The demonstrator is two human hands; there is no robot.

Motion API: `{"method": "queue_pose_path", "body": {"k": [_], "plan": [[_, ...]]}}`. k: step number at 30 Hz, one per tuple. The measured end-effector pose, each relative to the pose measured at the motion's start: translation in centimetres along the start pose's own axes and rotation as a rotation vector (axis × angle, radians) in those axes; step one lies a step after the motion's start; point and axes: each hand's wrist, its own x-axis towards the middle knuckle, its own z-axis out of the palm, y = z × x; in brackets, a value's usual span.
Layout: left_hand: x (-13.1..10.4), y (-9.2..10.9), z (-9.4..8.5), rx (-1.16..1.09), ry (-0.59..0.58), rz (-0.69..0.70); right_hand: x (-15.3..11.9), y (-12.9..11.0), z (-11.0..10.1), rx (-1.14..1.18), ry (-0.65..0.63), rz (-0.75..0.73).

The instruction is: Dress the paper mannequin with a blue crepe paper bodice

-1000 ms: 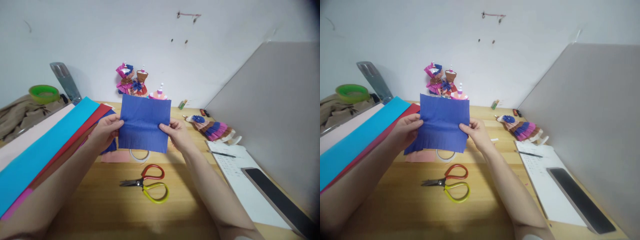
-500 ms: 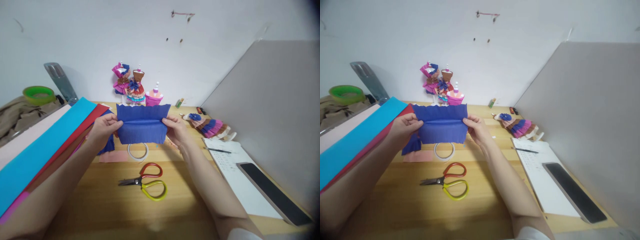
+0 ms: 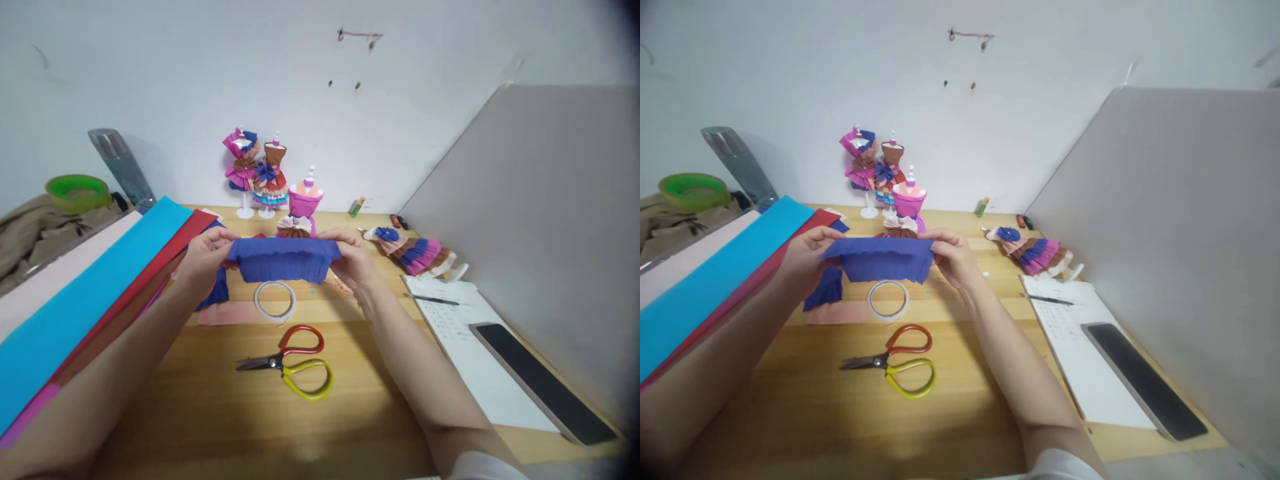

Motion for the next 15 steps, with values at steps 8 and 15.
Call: {"method": "queue_pose_path", "body": {"k": [8,15], "plan": [[0.4,-0.4,-0.9,-0.120,-0.179,-0.172,-0.2,-0.1,-0.3,-0.142,-0.103,-0.075],[0.1,-1.3,-0.6,0.261,-0.272,-0.236,-0.4,0.2,-0.3,-0.249,-0.208,-0.092]]}}
